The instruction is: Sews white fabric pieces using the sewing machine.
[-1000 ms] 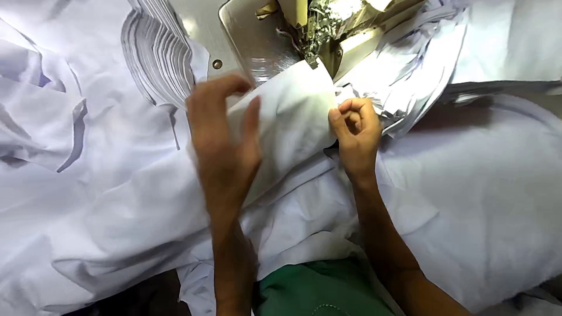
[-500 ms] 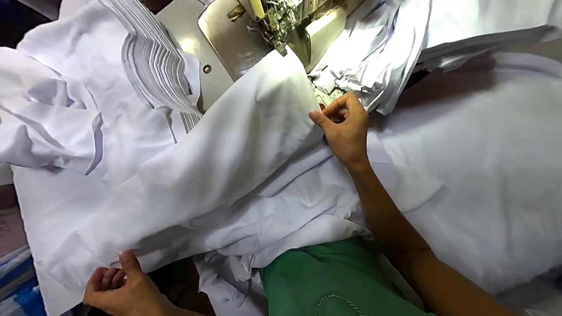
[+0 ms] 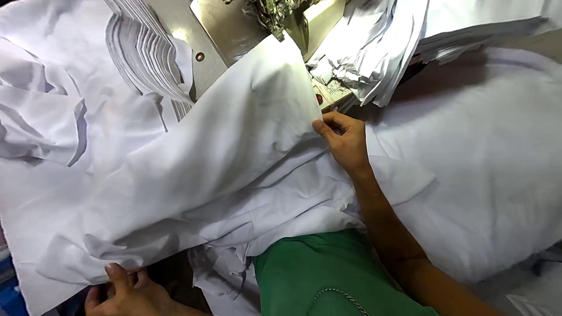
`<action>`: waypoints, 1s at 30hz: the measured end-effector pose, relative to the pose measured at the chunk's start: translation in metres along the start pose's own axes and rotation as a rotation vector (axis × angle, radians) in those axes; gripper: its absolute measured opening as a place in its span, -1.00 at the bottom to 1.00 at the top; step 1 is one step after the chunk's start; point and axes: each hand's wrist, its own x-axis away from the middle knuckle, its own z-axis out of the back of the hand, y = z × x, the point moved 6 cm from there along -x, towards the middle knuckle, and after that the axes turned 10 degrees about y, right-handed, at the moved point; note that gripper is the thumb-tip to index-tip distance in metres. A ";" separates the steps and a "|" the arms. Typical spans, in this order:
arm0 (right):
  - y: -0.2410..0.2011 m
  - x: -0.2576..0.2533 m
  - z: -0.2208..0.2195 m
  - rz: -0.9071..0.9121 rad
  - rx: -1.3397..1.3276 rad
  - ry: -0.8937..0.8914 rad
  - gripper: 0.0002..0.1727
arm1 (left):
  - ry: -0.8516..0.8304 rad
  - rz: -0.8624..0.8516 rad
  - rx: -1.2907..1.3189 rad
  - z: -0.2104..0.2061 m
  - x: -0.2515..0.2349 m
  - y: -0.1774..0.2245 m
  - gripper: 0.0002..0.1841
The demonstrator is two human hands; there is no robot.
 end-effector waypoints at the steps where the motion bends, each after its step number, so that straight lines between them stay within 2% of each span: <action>1: 0.000 0.000 0.001 -0.003 0.001 -0.002 -0.86 | -0.094 0.084 0.090 -0.004 0.006 -0.007 -0.70; 2: 0.000 0.000 0.003 -0.007 0.004 -0.005 -0.86 | -0.226 0.127 0.165 -0.008 0.013 -0.011 -0.78; 4: -0.002 0.000 0.007 -0.019 -0.008 -0.016 -0.87 | -0.444 0.159 0.216 -0.013 0.026 -0.009 -0.70; 6: -0.005 0.000 0.011 -0.038 -0.034 -0.044 -0.89 | -0.507 0.157 0.211 -0.012 0.035 0.002 -0.70; 9: -0.009 -0.002 0.015 -0.073 -0.067 -0.085 -0.90 | -0.472 0.091 0.362 -0.006 0.019 0.016 -0.67; 11: -0.010 -0.005 0.017 -0.071 -0.100 -0.098 -0.90 | -0.460 0.187 0.504 -0.008 0.000 0.019 -0.60; 14: -0.004 -0.010 0.021 -0.043 -0.132 -0.089 -0.89 | -0.750 0.347 0.616 -0.022 -0.012 0.034 -0.57; 15: -0.001 -0.011 0.024 -0.037 -0.130 -0.089 -0.89 | -0.769 0.337 0.519 -0.024 -0.009 0.039 -0.55; 17: 0.002 -0.012 0.026 -0.039 -0.119 -0.098 -0.91 | -0.675 0.205 0.211 -0.025 -0.003 0.044 -0.69; 19: 0.005 -0.011 0.025 -0.040 -0.115 -0.100 -0.90 | -0.612 0.092 0.115 -0.030 -0.005 0.048 -0.75; 21: 0.008 -0.010 0.023 -0.026 -0.107 -0.089 -0.88 | -0.544 0.043 0.230 -0.037 -0.005 0.059 -0.75; 24: 0.014 -0.008 0.020 -0.019 -0.105 -0.054 -0.86 | -0.557 0.048 0.410 -0.049 -0.006 0.066 -0.67; 30: 0.020 -0.008 0.014 -0.009 -0.145 -0.020 -0.87 | -0.551 0.070 0.411 -0.063 -0.011 0.066 -0.69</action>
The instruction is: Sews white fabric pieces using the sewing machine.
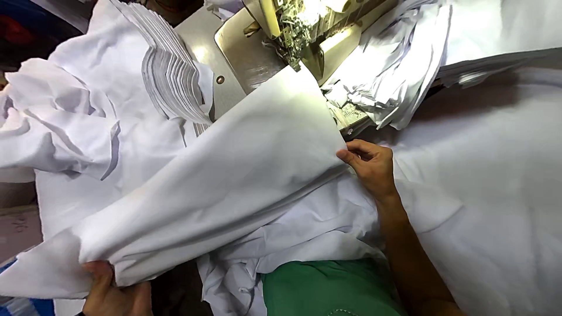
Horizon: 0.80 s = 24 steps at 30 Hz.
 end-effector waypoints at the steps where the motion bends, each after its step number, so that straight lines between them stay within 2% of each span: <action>1: 0.000 0.000 -0.001 0.002 -0.009 0.004 -0.88 | 0.008 -0.001 -0.008 0.000 -0.002 0.001 -0.69; 8: -0.004 -0.012 -0.006 0.029 -0.007 0.014 -0.89 | -0.036 -0.038 -0.091 0.007 -0.027 0.010 -0.63; 14: -0.013 -0.027 -0.015 0.056 0.038 -0.013 -0.88 | -0.101 -0.110 -0.125 0.021 -0.093 0.026 -0.61; 18: -0.019 -0.035 -0.018 0.061 0.081 -0.014 -0.85 | -0.087 -0.156 -0.184 0.007 -0.122 0.036 -0.62; 21: -0.022 -0.036 -0.020 0.063 0.116 -0.015 -0.84 | 0.008 -0.184 -0.370 -0.003 -0.125 0.036 -0.65; 24: -0.026 -0.035 -0.021 0.068 0.127 -0.021 -0.84 | -0.116 -0.251 -0.708 0.008 -0.104 0.026 -0.42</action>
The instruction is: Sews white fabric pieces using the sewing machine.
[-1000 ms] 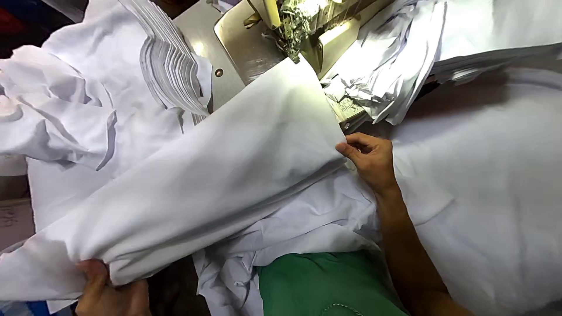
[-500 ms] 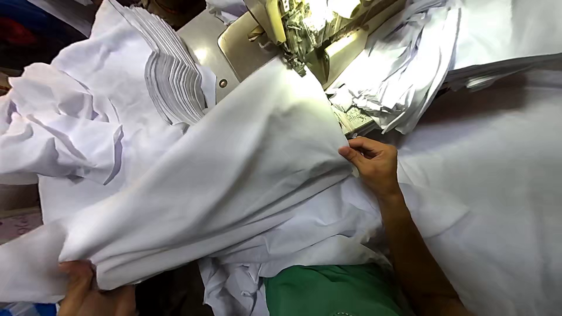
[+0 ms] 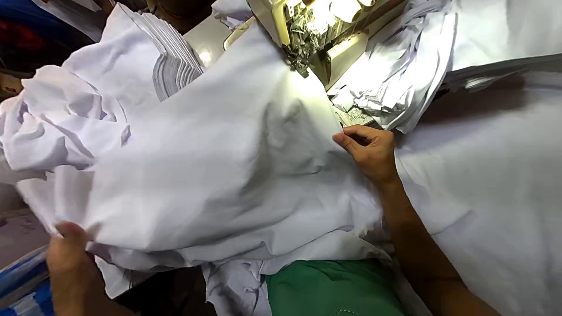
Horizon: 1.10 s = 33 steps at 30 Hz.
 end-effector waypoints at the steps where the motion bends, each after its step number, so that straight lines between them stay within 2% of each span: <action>1: -0.001 0.002 0.001 -0.005 0.004 -0.003 -0.84 | -0.018 -0.033 -0.056 -0.001 0.020 0.002 -0.37; 4: -0.004 0.012 0.007 -0.043 0.021 -0.020 -0.86 | 0.103 -0.131 -0.018 -0.016 0.103 0.010 -0.33; 6: -0.005 0.019 0.011 -0.073 0.019 -0.018 -0.88 | 0.272 -0.132 0.177 -0.029 0.155 -0.008 -0.36; 8: -0.005 0.025 0.014 -0.102 0.034 -0.019 -0.88 | 0.378 0.069 0.431 -0.048 0.195 -0.048 -0.51; 9: -0.003 0.027 0.016 -0.111 0.048 -0.017 -0.87 | 0.360 0.195 0.494 -0.058 0.208 -0.068 -0.51; 10: -0.002 0.030 0.017 -0.117 0.069 -0.010 -0.84 | 0.277 0.252 0.499 -0.067 0.214 -0.081 -0.37; 11: 0.001 0.031 0.018 -0.117 0.099 -0.002 -0.80 | 0.172 0.254 0.449 -0.075 0.215 -0.081 -0.15; 12: 0.003 0.034 0.019 -0.119 0.125 0.008 -0.77 | 0.098 0.242 0.360 -0.080 0.212 -0.072 -0.04; 13: 0.004 0.037 0.020 -0.119 0.145 0.015 -0.75 | 0.067 0.232 0.253 -0.082 0.208 -0.059 -0.10; 15: 0.007 0.040 0.020 -0.112 0.167 0.014 -0.74 | 0.063 0.220 0.138 -0.079 0.200 -0.030 -0.37; 17: 0.008 0.038 0.019 -0.098 0.190 0.010 -0.76 | 0.105 0.186 0.272 -0.063 0.196 -0.009 -0.57; 19: 0.009 0.032 0.017 -0.099 0.188 0.004 -0.78 | 0.119 0.118 0.499 -0.039 0.190 -0.001 -0.63; 21: 0.010 0.031 0.015 -0.104 0.131 -0.028 -0.82 | 0.141 0.106 0.576 -0.018 0.180 0.009 -0.72; 22: 0.010 0.032 0.015 -0.115 0.087 -0.048 -0.84 | 0.188 0.158 0.532 -0.012 0.173 0.019 -0.73; 26: 0.009 0.043 0.019 -0.166 -0.037 -0.073 -0.88 | 0.035 0.276 0.469 -0.006 0.151 0.022 -0.64; 28: 0.010 0.041 0.019 -0.175 -0.037 -0.068 -0.85 | -0.017 0.288 0.518 -0.015 0.149 0.019 -0.67; 33: 0.012 0.040 0.018 -0.162 -0.067 -0.014 -0.83 | 0.040 0.264 0.543 -0.020 0.142 0.020 -0.69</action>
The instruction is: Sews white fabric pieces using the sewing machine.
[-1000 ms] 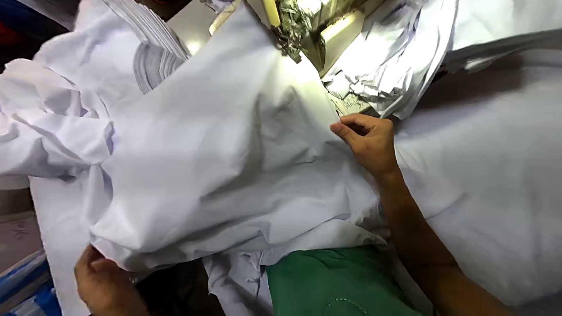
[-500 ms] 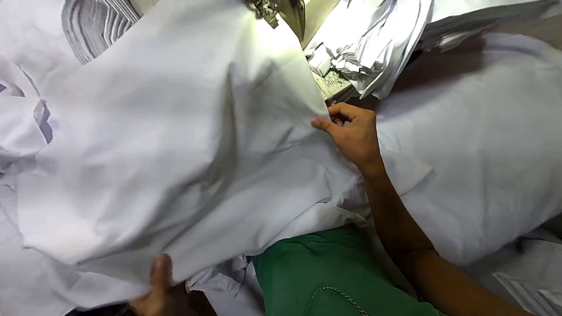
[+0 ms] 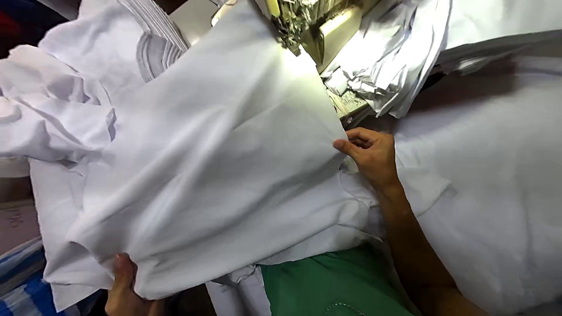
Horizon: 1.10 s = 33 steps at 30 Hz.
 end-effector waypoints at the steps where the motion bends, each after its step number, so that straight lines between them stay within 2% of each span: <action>1: 0.000 0.000 0.001 0.007 -0.006 0.008 -0.84 | 0.014 -0.004 -0.007 0.000 -0.001 0.001 -0.69; 9: -0.002 -0.010 -0.001 0.027 0.014 -0.003 -0.86 | 0.079 -0.119 -0.075 -0.012 -0.022 0.021 -0.79; 16: 0.002 -0.017 0.000 0.047 0.092 -0.016 -0.84 | 0.035 -0.194 -0.108 -0.012 -0.065 0.029 -0.83; 22: 0.020 -0.006 0.004 0.106 0.256 -0.186 -0.81 | 0.084 -0.243 -0.284 -0.009 -0.072 0.018 -0.54; 24: 0.031 0.004 0.013 0.105 0.294 -0.245 -0.80 | 0.083 -0.253 -0.377 -0.004 -0.065 0.010 -0.57; 26: 0.044 0.007 0.021 0.067 0.307 -0.291 -0.79 | 0.048 -0.248 -0.428 0.006 -0.056 0.001 -0.55; 29: 0.059 0.007 0.029 -0.050 0.328 -0.330 -0.65 | 0.003 -0.259 -0.561 0.016 -0.031 -0.005 -0.36; 31: 0.064 0.005 0.031 -0.101 0.333 -0.297 -0.69 | -0.012 -0.287 -0.494 0.025 -0.021 -0.015 -0.23; 33: 0.063 0.005 0.031 -0.119 0.325 -0.270 -0.66 | -0.031 -0.278 -0.317 0.033 -0.012 -0.031 -0.26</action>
